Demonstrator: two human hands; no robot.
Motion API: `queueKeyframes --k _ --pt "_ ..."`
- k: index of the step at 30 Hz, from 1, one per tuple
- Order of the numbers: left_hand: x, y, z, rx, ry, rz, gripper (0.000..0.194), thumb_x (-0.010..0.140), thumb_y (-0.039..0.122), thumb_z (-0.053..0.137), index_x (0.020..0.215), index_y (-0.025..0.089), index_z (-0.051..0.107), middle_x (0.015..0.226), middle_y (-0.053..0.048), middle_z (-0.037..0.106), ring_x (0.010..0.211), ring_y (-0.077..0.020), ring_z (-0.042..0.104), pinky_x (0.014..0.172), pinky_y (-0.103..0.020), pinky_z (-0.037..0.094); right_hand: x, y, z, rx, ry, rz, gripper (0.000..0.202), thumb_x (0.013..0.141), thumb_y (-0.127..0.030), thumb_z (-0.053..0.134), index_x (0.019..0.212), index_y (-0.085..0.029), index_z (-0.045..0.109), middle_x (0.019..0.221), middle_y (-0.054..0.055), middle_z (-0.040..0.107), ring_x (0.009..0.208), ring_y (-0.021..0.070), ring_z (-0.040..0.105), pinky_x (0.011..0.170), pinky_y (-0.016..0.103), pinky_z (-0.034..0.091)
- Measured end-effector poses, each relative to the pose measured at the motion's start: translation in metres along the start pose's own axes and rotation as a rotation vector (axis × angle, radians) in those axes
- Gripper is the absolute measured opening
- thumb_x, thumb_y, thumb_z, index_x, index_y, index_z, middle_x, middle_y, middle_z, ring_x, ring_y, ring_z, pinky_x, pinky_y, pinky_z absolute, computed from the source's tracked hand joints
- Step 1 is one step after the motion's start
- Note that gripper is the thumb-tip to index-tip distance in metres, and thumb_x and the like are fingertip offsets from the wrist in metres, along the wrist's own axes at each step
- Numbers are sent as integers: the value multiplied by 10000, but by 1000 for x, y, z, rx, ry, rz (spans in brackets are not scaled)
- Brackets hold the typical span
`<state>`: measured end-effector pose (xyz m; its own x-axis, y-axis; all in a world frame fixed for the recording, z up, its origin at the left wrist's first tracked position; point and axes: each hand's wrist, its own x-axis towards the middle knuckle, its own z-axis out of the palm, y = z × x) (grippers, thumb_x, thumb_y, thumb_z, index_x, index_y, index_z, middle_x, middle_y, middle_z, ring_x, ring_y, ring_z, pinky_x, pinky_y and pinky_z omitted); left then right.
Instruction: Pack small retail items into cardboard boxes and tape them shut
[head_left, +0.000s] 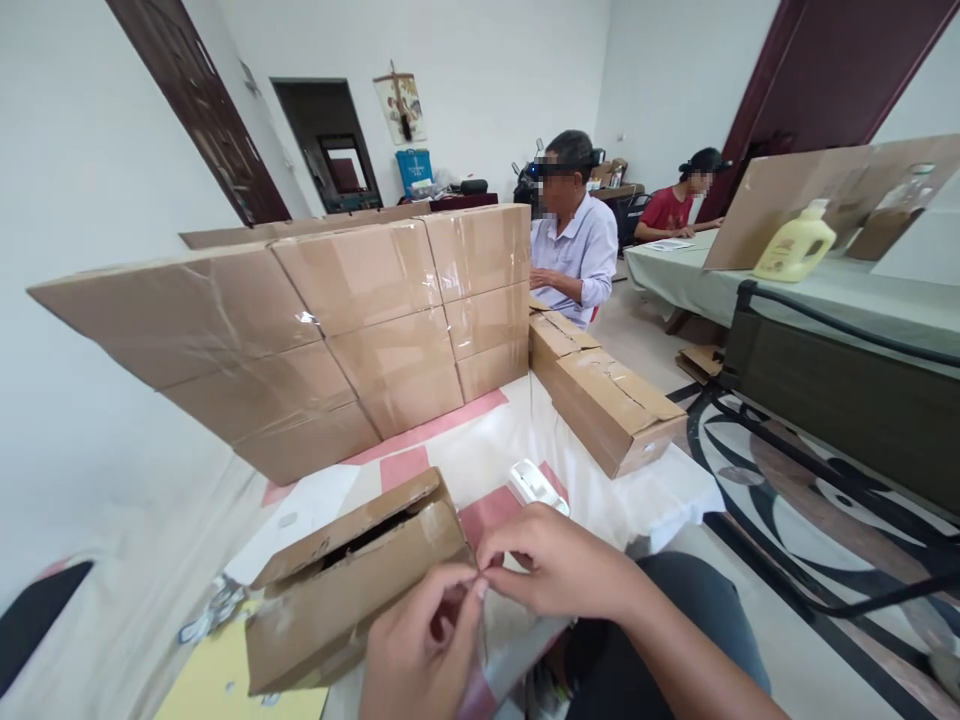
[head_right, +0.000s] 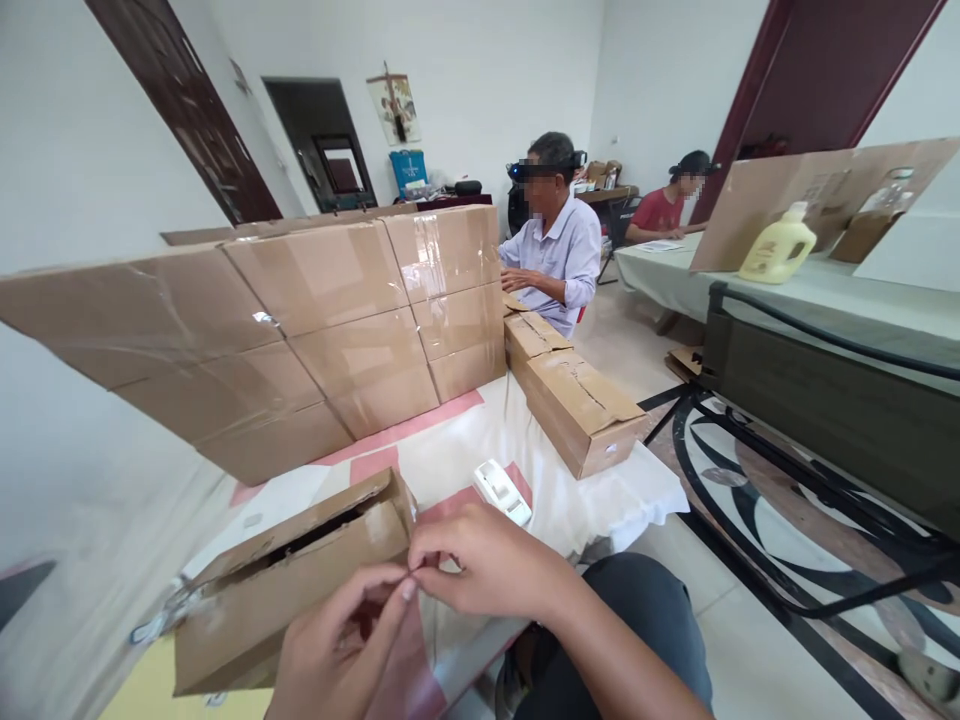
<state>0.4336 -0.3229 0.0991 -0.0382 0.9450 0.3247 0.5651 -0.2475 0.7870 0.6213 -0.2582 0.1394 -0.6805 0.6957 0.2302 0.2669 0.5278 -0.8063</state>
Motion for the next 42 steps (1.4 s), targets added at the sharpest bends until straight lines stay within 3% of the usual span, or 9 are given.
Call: queueKeyframes --k 3,6,10,12,14,18,25,36,42 --pt "-2 3 -17 149 39 137 201 969 386 582 852 288 712 647 50 663 531 -137 556 573 -281 445 8 -5 14 7 8 33 80 888 -164 629 830 -200 671 775 -24 685 657 103 578 620 202 385" --pt "-7 9 -38 233 224 284 145 963 283 584 899 283 714 700 27 696 605 -154 581 643 -312 442 16 -2 24 -103 90 179 105 857 -244 699 889 -209 605 711 -30 662 637 130 585 603 221 373" --pt "-6 14 -84 312 404 130 182 938 387 606 802 281 666 654 26 645 579 -157 540 626 -307 462 30 12 24 -342 362 261 205 875 -361 685 958 -211 573 727 -1 659 676 189 618 664 289 429" --pt "3 10 -110 307 260 18 275 921 501 594 782 273 661 708 22 671 613 -162 554 607 -291 459 37 20 23 -405 414 87 298 913 -399 645 1126 -196 600 1039 100 721 972 262 667 848 376 490" --pt "17 1 -131 291 30 -62 344 922 560 557 800 258 670 744 20 680 641 -163 558 596 -276 437 42 27 26 -448 329 -87 507 941 -438 624 1383 -204 537 1427 150 595 1343 323 515 1071 471 425" --pt "46 -14 -151 288 -308 -167 405 951 577 485 816 236 657 707 22 601 649 -156 504 591 -262 372 48 37 39 -446 84 -81 552 1039 -445 463 1563 -277 416 1649 56 382 1549 299 277 1203 531 322" --pt "84 -22 -140 266 -618 -218 315 863 526 611 856 216 661 733 23 563 677 -152 509 611 -249 383 52 46 46 -356 68 -60 523 1047 -411 449 1547 -258 462 1654 65 367 1537 310 304 1222 569 330" --pt "113 -7 -94 70 -768 -67 262 837 477 684 869 220 642 673 64 436 635 -116 411 604 -244 332 50 45 40 -201 26 -27 814 945 -424 640 1634 -226 253 1639 145 370 1502 324 354 1183 542 381" --pt "121 -11 -73 302 -661 10 253 824 452 683 846 228 568 708 66 482 659 -128 449 599 -261 321 51 40 41 -292 -38 17 938 826 -316 778 1623 -259 288 1700 127 236 1507 373 331 1152 552 401"
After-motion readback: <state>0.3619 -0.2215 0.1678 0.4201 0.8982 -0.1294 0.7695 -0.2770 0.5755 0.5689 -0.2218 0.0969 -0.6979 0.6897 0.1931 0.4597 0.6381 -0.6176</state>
